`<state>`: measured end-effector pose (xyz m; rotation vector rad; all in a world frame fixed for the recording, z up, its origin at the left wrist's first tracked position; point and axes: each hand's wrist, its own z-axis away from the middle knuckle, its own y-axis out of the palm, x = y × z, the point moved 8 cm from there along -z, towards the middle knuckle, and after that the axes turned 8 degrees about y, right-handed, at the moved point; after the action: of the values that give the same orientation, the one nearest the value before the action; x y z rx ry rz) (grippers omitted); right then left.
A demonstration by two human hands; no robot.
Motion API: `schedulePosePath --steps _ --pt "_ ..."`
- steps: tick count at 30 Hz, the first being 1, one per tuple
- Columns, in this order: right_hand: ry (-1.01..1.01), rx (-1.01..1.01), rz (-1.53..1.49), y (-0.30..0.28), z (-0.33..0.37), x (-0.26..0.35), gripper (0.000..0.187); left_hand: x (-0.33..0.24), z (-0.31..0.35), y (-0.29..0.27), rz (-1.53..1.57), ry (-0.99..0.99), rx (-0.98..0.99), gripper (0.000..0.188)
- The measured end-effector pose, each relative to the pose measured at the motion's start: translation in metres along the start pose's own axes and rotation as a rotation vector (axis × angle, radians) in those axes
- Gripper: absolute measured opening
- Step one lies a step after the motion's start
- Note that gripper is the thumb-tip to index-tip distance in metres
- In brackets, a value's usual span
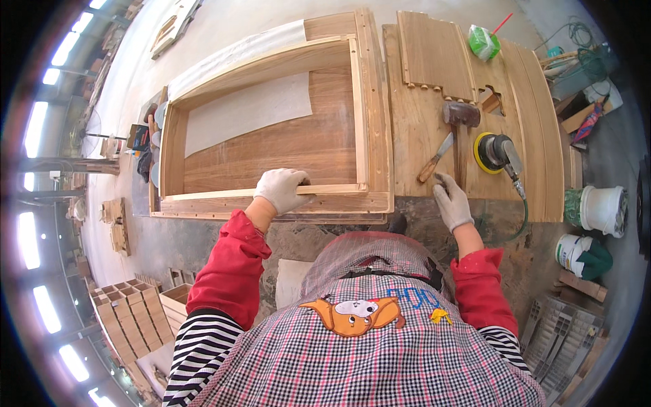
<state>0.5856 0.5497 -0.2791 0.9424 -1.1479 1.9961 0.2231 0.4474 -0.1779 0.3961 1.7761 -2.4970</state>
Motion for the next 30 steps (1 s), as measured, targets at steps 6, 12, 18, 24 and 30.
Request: schedulePosePath --steps 6,12,18,24,30 --pt "0.012 -0.063 0.542 0.01 -0.044 0.043 0.043 0.001 -0.003 -0.001 -0.035 0.023 -0.071 0.03" --pt "0.016 -0.039 0.637 0.014 -0.048 0.054 0.032 0.0 -0.002 -0.003 -0.053 0.018 -0.079 0.031" --pt "-0.283 0.133 0.076 -0.003 0.003 0.094 0.046 0.006 0.001 0.004 -0.058 -0.012 -0.056 0.034" --pt "-0.479 0.344 0.168 0.002 0.06 0.146 0.035 0.002 0.001 -0.002 -0.067 -0.038 -0.007 0.035" --pt "-0.503 0.364 0.31 0.018 0.068 0.149 0.034 0.004 0.005 -0.001 -0.06 -0.046 -0.042 0.034"
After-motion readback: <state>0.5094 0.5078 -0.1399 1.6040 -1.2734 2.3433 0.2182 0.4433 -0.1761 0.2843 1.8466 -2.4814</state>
